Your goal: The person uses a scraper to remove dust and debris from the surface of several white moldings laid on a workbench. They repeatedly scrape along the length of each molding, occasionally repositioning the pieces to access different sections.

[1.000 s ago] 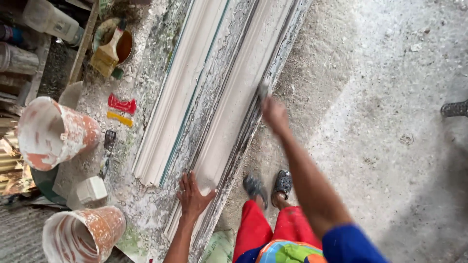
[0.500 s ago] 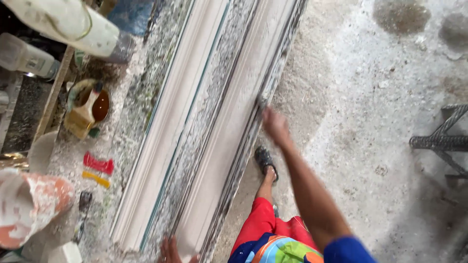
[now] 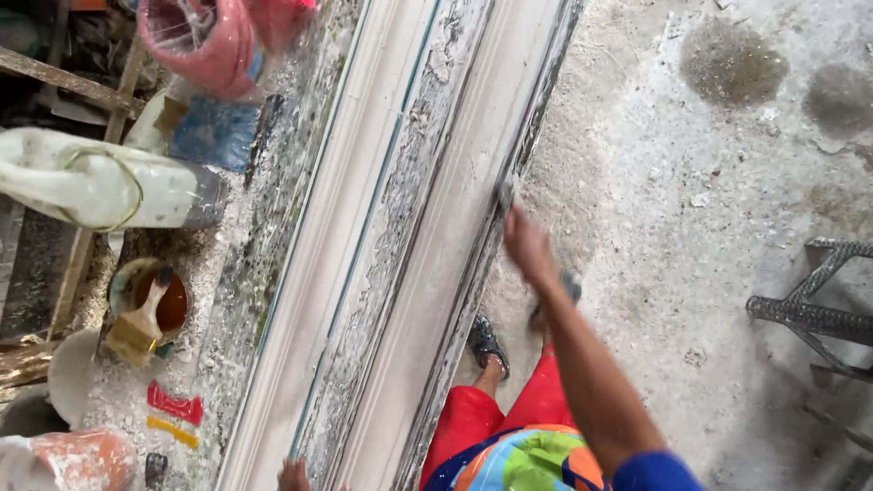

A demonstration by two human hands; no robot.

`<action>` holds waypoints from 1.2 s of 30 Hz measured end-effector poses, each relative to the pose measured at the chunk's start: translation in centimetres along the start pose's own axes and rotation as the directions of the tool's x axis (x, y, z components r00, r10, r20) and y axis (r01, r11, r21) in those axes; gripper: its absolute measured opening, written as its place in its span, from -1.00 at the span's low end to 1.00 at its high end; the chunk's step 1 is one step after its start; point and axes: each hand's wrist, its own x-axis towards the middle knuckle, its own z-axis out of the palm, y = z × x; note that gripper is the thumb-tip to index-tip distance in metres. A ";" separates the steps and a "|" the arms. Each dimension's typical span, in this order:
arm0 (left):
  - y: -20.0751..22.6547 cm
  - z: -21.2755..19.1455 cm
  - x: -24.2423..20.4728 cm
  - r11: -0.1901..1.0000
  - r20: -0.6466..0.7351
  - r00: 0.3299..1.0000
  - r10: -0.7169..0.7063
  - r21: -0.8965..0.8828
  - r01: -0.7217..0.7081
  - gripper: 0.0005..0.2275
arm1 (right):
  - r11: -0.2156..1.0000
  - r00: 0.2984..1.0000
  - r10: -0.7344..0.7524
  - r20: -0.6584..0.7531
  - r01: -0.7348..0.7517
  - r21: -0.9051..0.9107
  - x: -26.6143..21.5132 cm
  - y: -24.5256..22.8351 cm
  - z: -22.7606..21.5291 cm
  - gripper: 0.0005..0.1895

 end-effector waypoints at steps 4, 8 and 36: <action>13.6 -1.8 10.1 1.000 -0.011 1.000 0.000 -0.001 0.000 0.05 | 0.975 0.999 0.016 0.047 -0.026 0.220 7.2 -4.8 -8.5 -0.42; 30.1 -2.9 20.5 0.978 0.089 0.983 0.162 -0.151 -0.147 0.00 | 0.993 0.999 -0.030 0.033 0.026 0.113 4.3 -0.7 -2.9 -0.69; 57.6 3.8 38.3 0.961 0.021 0.972 0.233 0.147 -0.233 0.17 | 0.992 0.988 -0.113 0.104 0.106 0.075 39.2 -9.7 -26.6 -0.48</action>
